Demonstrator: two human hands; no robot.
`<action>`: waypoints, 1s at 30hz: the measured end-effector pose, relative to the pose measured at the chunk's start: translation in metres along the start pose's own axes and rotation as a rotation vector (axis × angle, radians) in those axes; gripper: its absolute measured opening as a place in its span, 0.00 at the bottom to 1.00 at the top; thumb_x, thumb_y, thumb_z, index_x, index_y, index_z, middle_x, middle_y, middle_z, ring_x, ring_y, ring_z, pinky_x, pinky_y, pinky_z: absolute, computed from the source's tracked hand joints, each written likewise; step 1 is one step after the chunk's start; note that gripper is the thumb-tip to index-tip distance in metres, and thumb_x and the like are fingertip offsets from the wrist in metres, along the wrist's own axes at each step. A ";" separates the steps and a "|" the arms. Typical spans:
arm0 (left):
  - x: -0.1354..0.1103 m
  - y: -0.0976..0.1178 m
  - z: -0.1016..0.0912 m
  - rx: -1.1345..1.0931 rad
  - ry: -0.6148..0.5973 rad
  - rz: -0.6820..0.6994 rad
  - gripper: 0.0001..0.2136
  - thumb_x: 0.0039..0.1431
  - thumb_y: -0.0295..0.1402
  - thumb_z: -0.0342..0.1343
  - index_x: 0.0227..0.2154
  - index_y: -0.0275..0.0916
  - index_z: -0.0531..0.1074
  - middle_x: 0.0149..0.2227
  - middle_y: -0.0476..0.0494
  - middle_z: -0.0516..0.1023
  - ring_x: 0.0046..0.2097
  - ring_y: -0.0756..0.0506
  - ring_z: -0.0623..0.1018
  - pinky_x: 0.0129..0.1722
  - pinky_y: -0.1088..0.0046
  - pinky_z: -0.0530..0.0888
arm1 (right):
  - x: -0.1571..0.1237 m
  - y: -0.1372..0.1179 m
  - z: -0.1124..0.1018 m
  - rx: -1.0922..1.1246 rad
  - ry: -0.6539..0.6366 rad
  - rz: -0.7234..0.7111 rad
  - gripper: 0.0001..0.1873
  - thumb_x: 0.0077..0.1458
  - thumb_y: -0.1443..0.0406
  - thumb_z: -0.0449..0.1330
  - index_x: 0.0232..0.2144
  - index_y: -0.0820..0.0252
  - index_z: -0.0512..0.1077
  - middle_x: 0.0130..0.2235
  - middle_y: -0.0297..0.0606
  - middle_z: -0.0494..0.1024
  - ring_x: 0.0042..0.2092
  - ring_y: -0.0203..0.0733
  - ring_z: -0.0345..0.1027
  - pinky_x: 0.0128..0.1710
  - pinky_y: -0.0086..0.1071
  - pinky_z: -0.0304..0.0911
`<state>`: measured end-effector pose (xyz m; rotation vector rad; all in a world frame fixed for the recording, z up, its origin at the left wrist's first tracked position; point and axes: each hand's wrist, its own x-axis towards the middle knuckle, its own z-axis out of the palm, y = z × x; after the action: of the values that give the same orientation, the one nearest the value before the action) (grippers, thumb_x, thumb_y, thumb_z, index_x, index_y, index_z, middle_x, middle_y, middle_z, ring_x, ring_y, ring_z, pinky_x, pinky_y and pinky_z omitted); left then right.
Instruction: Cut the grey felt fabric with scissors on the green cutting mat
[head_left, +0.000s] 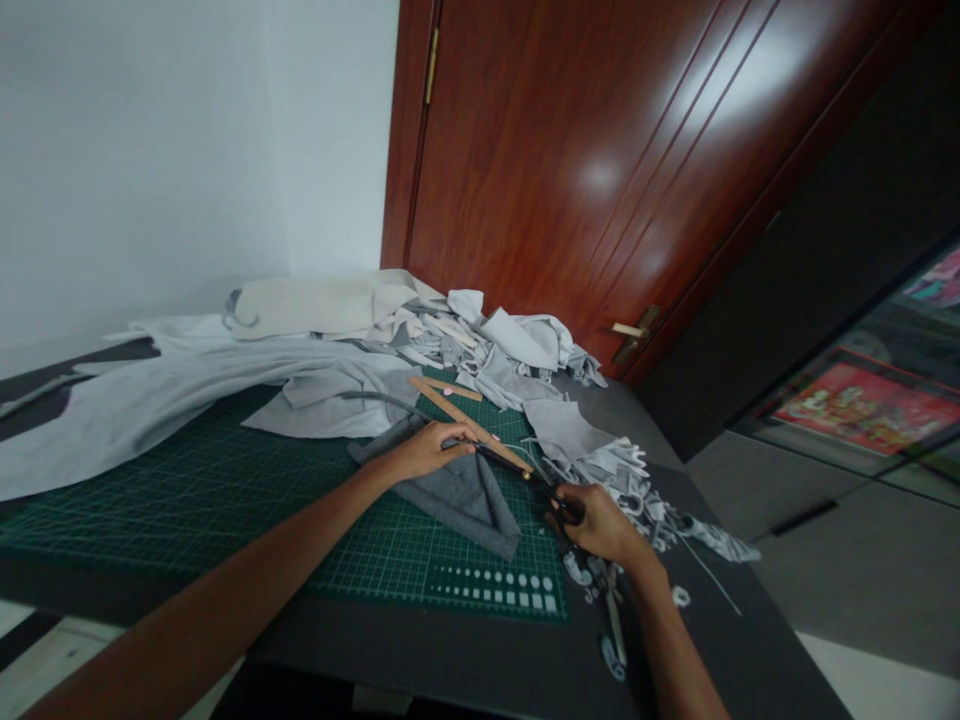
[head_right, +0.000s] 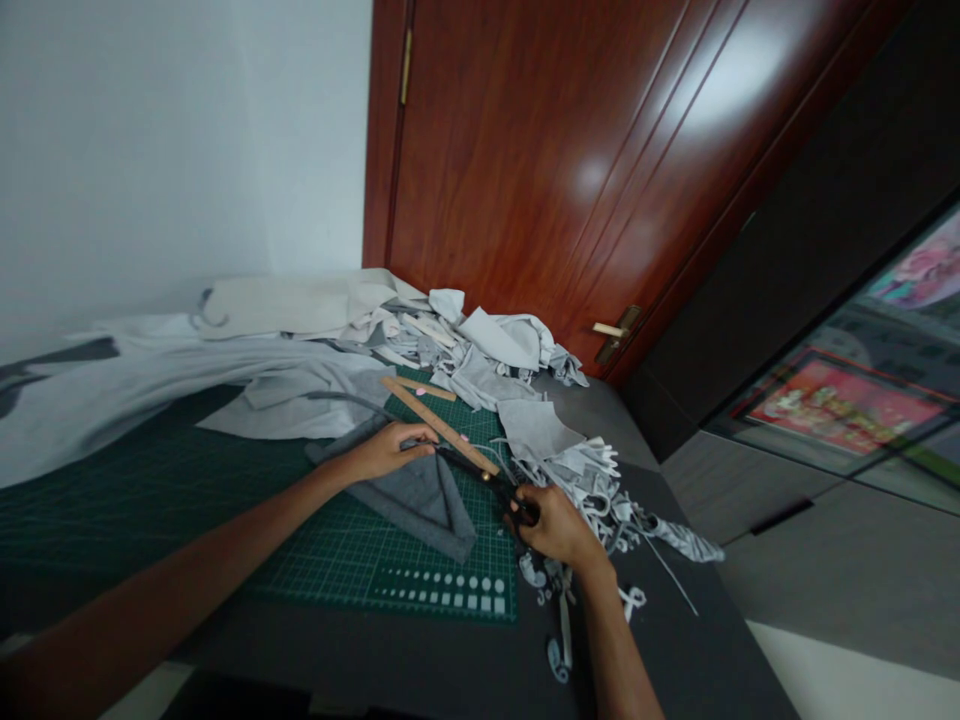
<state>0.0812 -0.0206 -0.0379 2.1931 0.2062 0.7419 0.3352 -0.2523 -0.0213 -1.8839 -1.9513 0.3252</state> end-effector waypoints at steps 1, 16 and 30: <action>0.000 0.000 0.000 0.008 0.003 0.001 0.10 0.64 0.37 0.55 0.41 0.36 0.76 0.42 0.43 0.82 0.42 0.45 0.79 0.46 0.71 0.72 | 0.000 0.000 0.000 -0.002 0.002 -0.002 0.06 0.54 0.64 0.60 0.27 0.60 0.68 0.24 0.28 0.68 0.26 0.33 0.60 0.28 0.26 0.53; 0.000 0.010 -0.005 0.155 0.009 0.028 0.13 0.66 0.41 0.53 0.37 0.36 0.76 0.38 0.45 0.82 0.42 0.44 0.80 0.46 0.72 0.72 | 0.004 0.002 -0.001 -0.018 0.036 -0.058 0.07 0.52 0.69 0.58 0.22 0.60 0.67 0.22 0.27 0.64 0.25 0.32 0.53 0.26 0.27 0.47; 0.002 0.007 -0.007 0.142 -0.049 -0.054 0.18 0.69 0.42 0.46 0.41 0.36 0.77 0.42 0.43 0.82 0.46 0.42 0.79 0.50 0.69 0.73 | 0.005 0.009 -0.001 0.054 0.016 -0.080 0.08 0.51 0.68 0.57 0.21 0.62 0.69 0.21 0.27 0.62 0.25 0.32 0.53 0.26 0.26 0.48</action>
<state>0.0778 -0.0200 -0.0281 2.3273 0.3002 0.6606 0.3435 -0.2465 -0.0234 -1.7642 -1.9813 0.3345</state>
